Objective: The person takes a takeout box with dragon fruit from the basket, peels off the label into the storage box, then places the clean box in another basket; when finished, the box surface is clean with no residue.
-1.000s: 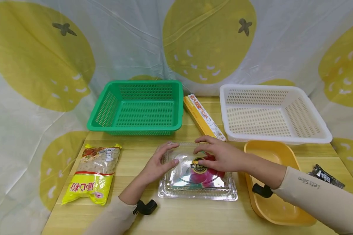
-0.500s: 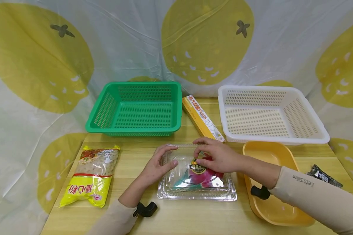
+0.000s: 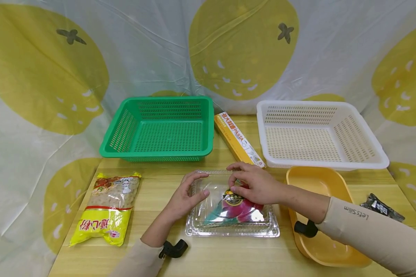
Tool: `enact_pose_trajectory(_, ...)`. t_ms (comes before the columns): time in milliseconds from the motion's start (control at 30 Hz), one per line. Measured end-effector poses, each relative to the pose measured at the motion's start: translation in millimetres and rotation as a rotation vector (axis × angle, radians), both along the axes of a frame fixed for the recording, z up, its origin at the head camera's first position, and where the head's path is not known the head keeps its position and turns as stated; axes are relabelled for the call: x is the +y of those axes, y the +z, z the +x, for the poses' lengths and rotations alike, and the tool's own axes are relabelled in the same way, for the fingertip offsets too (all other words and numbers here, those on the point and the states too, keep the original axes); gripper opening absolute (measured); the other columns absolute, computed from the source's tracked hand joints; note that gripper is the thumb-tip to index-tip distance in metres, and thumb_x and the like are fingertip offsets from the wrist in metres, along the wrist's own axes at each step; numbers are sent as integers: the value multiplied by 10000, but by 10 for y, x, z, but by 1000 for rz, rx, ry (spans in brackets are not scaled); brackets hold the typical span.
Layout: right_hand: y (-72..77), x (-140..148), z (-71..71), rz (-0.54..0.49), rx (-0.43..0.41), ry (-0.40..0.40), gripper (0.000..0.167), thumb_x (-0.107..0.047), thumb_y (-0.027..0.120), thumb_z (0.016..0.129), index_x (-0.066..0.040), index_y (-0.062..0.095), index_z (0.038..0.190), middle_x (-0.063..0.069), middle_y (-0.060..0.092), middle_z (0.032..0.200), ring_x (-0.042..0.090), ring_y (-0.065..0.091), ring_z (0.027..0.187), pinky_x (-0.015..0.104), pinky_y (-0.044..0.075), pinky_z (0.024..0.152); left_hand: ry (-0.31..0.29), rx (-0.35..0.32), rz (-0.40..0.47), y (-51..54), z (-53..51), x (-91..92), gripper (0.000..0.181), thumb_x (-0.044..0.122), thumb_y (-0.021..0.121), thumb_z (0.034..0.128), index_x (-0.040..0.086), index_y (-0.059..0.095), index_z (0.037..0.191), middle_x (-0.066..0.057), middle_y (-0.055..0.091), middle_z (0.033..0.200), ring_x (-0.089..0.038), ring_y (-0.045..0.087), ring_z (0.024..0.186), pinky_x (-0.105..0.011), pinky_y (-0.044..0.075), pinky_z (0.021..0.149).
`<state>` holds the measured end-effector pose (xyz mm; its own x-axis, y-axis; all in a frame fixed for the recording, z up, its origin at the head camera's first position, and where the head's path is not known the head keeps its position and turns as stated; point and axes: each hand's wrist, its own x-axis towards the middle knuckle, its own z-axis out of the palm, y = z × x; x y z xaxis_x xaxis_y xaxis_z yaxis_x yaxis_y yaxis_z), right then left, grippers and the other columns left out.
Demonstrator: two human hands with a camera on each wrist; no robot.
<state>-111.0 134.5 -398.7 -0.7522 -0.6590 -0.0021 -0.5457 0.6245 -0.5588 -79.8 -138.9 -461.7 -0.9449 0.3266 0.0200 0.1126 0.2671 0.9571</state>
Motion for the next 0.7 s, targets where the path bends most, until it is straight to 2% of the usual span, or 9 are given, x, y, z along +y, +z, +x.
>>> enact_pose_trajectory(167,1,0,-2,-11,-5,-2,60,-321,695,972,-356,655,943,24,574,1455,314,570,1309,568,452,1074,2,-12,16,4,13,5,490,133,714,944,173,563,1408,-154,368,1563,-394,304,1483,-686,227,1193)
enact_pose_trajectory(700,8,8,-18,-43,-66,-10,83,-303,691,975,-355,648,925,35,565,1469,350,537,1339,603,415,1099,8,-27,24,30,11,16,490,110,710,941,153,562,1406,-163,366,1554,-399,321,1464,-694,233,1185)
